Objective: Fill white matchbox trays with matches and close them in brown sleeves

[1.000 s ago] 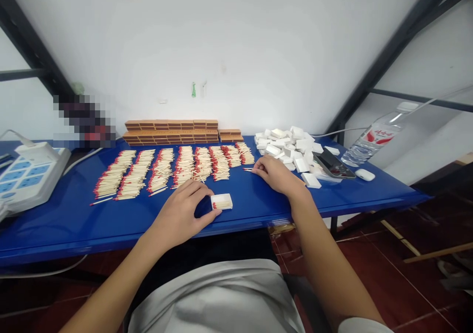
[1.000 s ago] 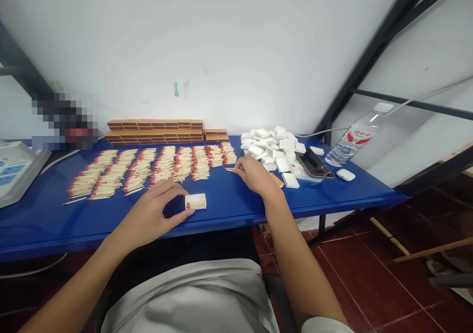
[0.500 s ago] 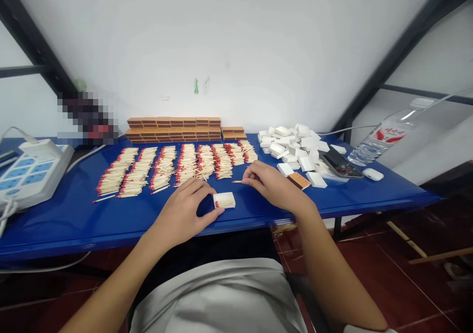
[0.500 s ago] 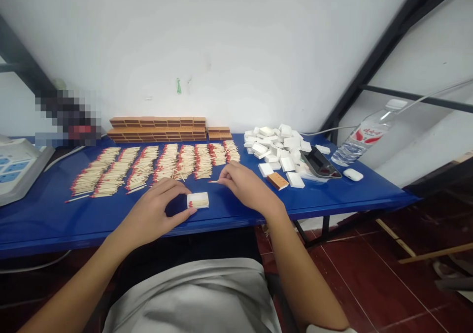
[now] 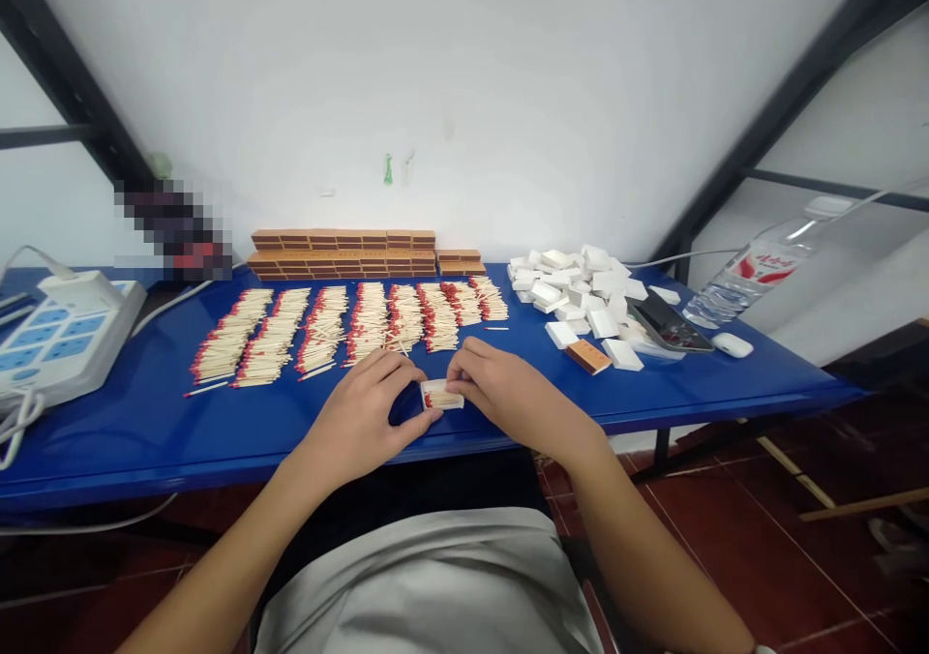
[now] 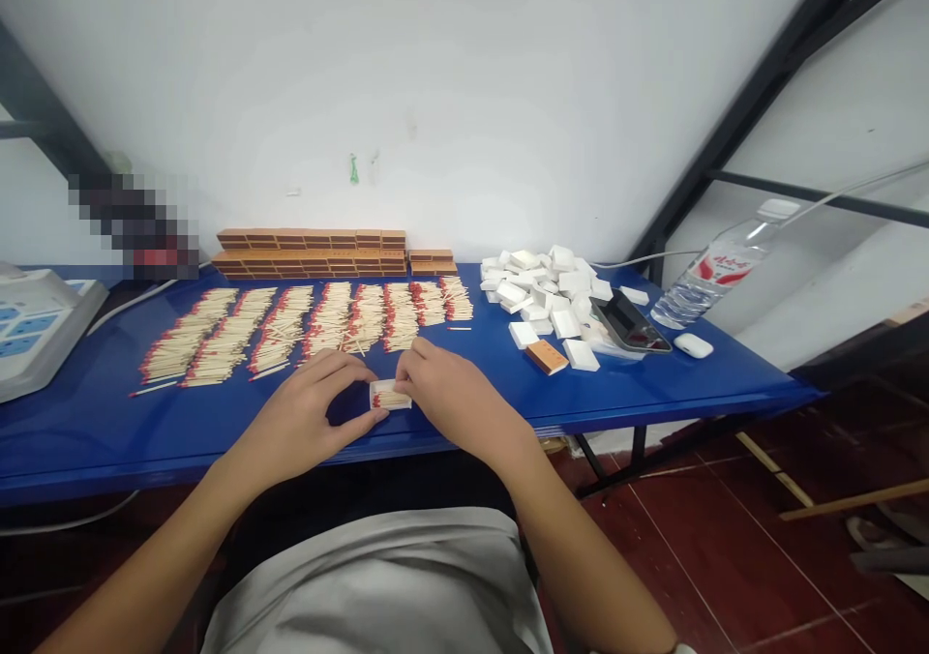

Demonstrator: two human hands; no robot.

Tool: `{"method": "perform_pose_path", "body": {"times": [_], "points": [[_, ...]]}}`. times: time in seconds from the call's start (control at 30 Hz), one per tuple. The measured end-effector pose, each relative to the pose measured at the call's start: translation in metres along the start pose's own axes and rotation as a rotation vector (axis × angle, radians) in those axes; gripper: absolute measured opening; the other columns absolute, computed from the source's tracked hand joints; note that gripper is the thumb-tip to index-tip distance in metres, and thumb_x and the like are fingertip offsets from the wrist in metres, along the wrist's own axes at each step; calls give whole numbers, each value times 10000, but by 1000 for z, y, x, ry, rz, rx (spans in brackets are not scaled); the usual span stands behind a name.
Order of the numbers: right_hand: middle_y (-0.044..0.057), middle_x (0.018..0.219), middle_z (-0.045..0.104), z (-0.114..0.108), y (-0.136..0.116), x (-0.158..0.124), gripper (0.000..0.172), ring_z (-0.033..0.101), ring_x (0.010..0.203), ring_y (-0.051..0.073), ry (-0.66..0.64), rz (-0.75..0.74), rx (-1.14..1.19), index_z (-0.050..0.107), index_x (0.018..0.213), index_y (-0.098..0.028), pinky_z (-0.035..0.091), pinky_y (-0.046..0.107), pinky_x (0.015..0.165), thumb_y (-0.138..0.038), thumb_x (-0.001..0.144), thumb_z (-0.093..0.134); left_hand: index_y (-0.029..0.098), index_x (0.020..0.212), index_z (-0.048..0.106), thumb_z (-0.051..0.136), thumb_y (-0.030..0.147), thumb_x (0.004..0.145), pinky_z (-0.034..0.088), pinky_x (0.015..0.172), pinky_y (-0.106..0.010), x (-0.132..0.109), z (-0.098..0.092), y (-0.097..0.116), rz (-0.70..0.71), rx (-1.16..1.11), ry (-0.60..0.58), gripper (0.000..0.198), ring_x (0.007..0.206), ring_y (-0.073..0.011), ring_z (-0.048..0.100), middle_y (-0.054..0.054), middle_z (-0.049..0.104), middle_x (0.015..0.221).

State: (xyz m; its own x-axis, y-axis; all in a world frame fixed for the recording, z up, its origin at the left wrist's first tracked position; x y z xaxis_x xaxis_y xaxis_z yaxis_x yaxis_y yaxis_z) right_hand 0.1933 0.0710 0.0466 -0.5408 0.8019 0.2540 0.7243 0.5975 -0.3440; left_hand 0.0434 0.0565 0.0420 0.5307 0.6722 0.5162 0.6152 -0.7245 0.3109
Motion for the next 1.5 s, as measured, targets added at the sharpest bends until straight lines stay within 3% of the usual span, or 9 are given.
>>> {"method": "perform_pose_path", "body": {"times": [0.27, 0.53, 0.63, 0.73, 0.83, 0.93, 1.03, 1.2, 1.5], "points": [[35, 1018, 630, 4, 4, 1, 151, 610, 874, 178, -87, 63, 104, 626, 948, -194, 433, 314, 776, -171, 1086, 569, 209, 1079, 669, 718, 385, 1011, 534, 930, -423, 0, 0, 1, 13, 6, 5, 195, 1011, -256, 667, -66, 694, 1051], [25, 1000, 635, 5, 0, 4, 125, 603, 865, 170, -35, 34, 191, 668, 962, -210, 437, 302, 771, -276, 1066, 643, 211, 1077, 668, 723, 365, 1006, 537, 943, -430, 0, 0, 2, 29, 3, 3, 178, 1030, -264, 667, -68, 700, 1064], [30, 1013, 641, -3, 3, 3, 66, 597, 846, 166, 12, 18, 160, 683, 981, -214, 433, 297, 754, -238, 1040, 664, 204, 1091, 667, 708, 372, 1016, 543, 963, -450, 0, 0, 3, 31, 6, -5, 189, 1041, -268, 661, -78, 695, 1078], [33, 984, 647, -20, 22, 1, 47, 603, 858, 182, 105, 50, 108, 687, 973, -218, 445, 304, 765, -223, 1018, 676, 206, 1097, 665, 709, 382, 1015, 546, 982, -467, -1, 1, 1, 17, 9, -17, 199, 1062, -276, 661, -87, 695, 1096], [53, 972, 667, -37, 65, 2, 45, 622, 863, 212, 186, 147, 34, 699, 994, -210, 470, 335, 786, -247, 1005, 676, 216, 1098, 664, 722, 390, 1006, 546, 997, -472, -1, 1, 0, 9, 6, -17, 205, 1088, -284, 664, -90, 699, 1117], [86, 995, 685, -39, 110, 7, 130, 637, 868, 241, 169, 217, -52, 723, 1085, -188, 487, 364, 798, -264, 992, 673, 225, 1092, 669, 714, 393, 1008, 551, 987, -466, -1, 1, -1, -2, -1, -17, 194, 1078, -284, 670, -87, 699, 1101], [105, 1028, 678, -31, 137, 13, 231, 640, 879, 242, 108, 222, -91, 744, 1187, -177, 490, 373, 820, -292, 1014, 643, 220, 1084, 673, 711, 389, 1008, 554, 980, -464, -1, 0, 0, -7, -4, -19, 189, 1066, -282, 673, -85, 700, 1090], [97, 1021, 643, -28, 141, 14, 258, 621, 868, 228, 114, 227, -100, 750, 1219, -177, 479, 365, 821, -297, 1033, 616, 216, 1086, 671, 711, 379, 1009, 550, 987, -455, 0, 0, 2, 9, 4, -12, 185, 1045, -269, 671, -77, 697, 1077], [63, 964, 641, -25, 140, 16, 136, 596, 832, 205, 140, 207, -40, 726, 1063, -187, 442, 326, 783, -253, 1007, 621, 231, 1097, 667, 713, 391, 1009, 547, 976, -440, -1, 0, 0, -3, 2, -13, 188, 1062, -271, 674, -76, 702, 1087]]}}
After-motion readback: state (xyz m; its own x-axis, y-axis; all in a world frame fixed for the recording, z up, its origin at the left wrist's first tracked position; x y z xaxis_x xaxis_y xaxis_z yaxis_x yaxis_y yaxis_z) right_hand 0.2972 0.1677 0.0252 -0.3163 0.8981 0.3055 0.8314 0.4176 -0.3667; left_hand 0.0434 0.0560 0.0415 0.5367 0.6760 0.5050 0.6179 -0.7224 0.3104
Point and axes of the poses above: each hand's wrist, its own x-axis towards the middle knuckle, its own z-axis out of the palm, y = z × x, the point moved 8 cm from there along x, towards the middle knuckle
